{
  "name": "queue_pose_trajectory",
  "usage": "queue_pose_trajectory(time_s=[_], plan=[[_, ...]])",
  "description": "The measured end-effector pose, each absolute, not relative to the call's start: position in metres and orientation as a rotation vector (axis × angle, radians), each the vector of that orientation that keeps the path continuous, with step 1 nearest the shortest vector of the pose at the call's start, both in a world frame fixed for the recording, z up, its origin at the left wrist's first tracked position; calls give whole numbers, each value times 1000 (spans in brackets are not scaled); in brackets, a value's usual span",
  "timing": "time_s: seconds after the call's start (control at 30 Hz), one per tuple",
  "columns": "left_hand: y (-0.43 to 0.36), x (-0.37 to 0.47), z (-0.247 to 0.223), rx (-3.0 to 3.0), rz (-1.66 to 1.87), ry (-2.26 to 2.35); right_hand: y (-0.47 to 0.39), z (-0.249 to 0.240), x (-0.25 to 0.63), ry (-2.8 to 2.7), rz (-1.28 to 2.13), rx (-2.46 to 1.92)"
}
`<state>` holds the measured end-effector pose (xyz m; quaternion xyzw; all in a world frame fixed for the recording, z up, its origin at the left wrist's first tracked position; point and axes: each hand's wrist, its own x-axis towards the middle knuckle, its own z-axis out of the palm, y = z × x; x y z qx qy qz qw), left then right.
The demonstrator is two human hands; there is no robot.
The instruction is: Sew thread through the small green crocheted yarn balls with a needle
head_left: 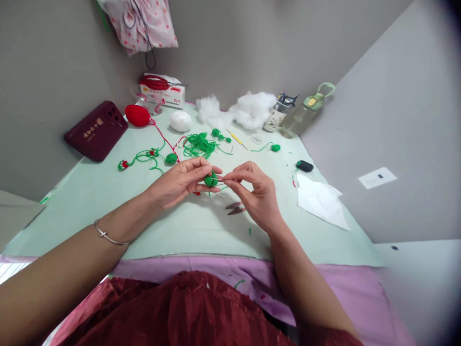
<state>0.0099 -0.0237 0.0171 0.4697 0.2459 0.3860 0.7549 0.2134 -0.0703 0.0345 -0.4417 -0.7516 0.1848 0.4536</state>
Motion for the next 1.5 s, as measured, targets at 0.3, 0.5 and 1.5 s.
queue_pose_trajectory(time_s=[0.3, 0.5, 1.5], plan=[[-26, 13, 19, 1008, 845, 543, -72, 35, 206, -1695, 558, -1106], [-28, 17, 17, 1027, 880, 575, -70, 27, 194, -1609, 698, -1171], [-27, 17, 11, 1004, 866, 533, -67, 30, 198, -1592, 775, -1171]])
